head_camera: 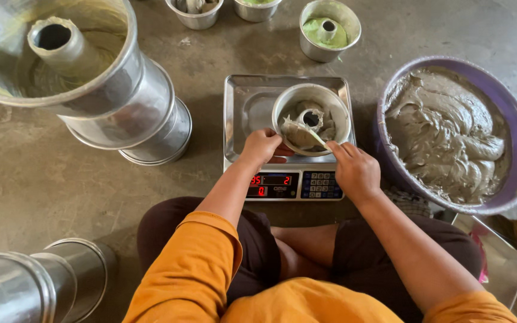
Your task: The person scoops a gray paste from a purple bowl and fills small metal molds placed on a digital scale. They repeatedly transfer the paste into each mold, monitor the weight, and set filled molds aside.
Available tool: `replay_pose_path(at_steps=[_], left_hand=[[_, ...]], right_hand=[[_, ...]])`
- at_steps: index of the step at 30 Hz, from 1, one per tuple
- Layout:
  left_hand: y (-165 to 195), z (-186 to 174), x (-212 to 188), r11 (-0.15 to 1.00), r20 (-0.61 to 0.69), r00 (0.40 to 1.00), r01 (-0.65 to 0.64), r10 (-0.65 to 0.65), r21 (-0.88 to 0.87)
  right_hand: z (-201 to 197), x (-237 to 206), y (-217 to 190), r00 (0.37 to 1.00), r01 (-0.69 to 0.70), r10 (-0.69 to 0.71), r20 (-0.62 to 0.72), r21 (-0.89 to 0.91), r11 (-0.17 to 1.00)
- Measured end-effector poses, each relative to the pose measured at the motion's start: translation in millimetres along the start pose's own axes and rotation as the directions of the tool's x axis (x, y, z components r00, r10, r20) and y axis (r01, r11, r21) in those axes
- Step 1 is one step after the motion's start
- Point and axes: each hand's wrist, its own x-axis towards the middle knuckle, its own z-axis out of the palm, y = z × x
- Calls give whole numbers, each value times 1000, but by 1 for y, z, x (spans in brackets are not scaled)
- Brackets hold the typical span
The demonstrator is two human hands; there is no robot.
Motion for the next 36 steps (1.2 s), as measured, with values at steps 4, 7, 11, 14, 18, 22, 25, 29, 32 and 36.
replay_pose_path(at_steps=[4,7,11,14,18,22,25,29,32,36], left_hand=[[2,0,0,1000,-17,1000,-13,13,7],[2,2,-3,1000,-9,1000,18,-17,23],[0,1,-3,1000,-15,1000,-11,12,28],[-3,-1,0,1000,-9,1000,23,-23,5],[-12,2,6,1000,9,1000,-9,9,12],[-22,11,5,995,49,999,4,1,-103],[-21,10,4,998,25,998,56,-55,-23],[-11,-1,7,983,-310,940,-103,145,150],[-3,-17,8,917,-436,807,-338,398,212],[-3,-21,13,898,-477,767,-418,429,137]], right_hand=[[2,-1,1,994,28,-26,-104,24,999],[4,-6,4,997,2,3,-83,67,998],[7,-10,7,996,-42,52,-78,126,991],[6,-1,15,971,-214,238,-8,409,887],[-23,15,51,603,-675,515,609,734,-78],[-92,0,117,599,-423,527,603,797,-431],[-139,-45,164,699,-289,667,257,955,-65],[-140,-129,205,803,-387,413,-430,149,910],[-111,-196,207,584,-649,808,78,-552,523],[-99,-235,216,683,-569,726,75,-569,594]])
